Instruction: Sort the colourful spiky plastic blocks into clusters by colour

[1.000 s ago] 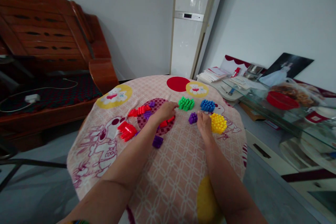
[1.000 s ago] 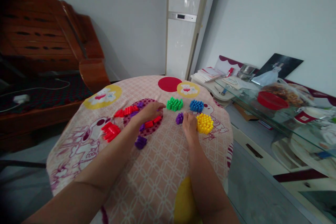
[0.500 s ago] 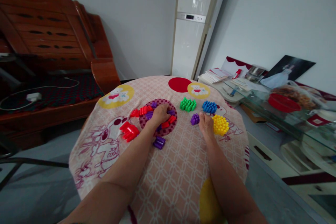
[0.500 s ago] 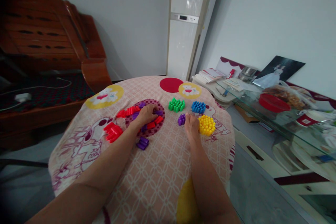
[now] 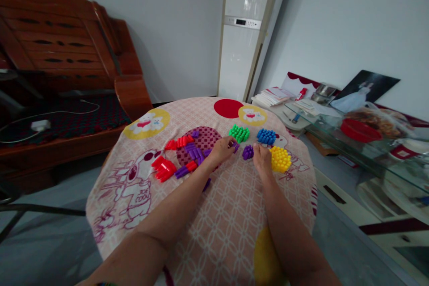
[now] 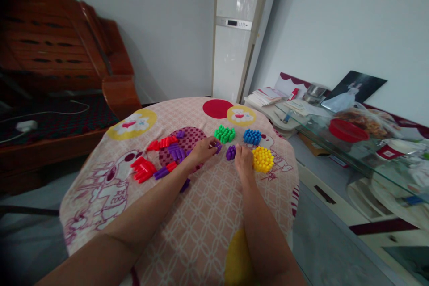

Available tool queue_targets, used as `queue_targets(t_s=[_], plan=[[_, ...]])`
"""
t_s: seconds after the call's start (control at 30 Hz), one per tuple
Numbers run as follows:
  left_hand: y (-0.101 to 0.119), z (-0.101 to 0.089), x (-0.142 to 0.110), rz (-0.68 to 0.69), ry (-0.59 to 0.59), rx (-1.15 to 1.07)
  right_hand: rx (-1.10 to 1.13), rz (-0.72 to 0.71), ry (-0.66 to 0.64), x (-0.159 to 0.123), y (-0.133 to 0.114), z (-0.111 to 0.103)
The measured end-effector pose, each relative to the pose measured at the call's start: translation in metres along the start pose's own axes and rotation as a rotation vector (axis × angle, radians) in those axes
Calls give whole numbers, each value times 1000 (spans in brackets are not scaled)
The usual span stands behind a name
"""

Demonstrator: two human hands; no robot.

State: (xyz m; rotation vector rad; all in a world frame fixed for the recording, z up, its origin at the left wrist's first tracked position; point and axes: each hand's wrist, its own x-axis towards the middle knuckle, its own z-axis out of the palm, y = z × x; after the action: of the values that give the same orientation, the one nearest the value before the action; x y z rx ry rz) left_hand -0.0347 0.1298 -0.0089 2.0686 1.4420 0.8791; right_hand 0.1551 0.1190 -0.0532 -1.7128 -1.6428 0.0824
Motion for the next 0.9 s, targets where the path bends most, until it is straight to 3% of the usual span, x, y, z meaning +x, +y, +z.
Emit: queue_targets(t_s=[0.27,0.47,0.77,0.9], plan=[[1,19,6,35,61,62,3,-1,-9,0,-2,-2],[5,30,8,67,-4,102,-5,-31,17,-1,-2,-2],[-5,31,4,29,-102,-27,-11,-13,5,1,2,1],[-7,15,2,33,-116,8,-3,5,16,1,2,3]])
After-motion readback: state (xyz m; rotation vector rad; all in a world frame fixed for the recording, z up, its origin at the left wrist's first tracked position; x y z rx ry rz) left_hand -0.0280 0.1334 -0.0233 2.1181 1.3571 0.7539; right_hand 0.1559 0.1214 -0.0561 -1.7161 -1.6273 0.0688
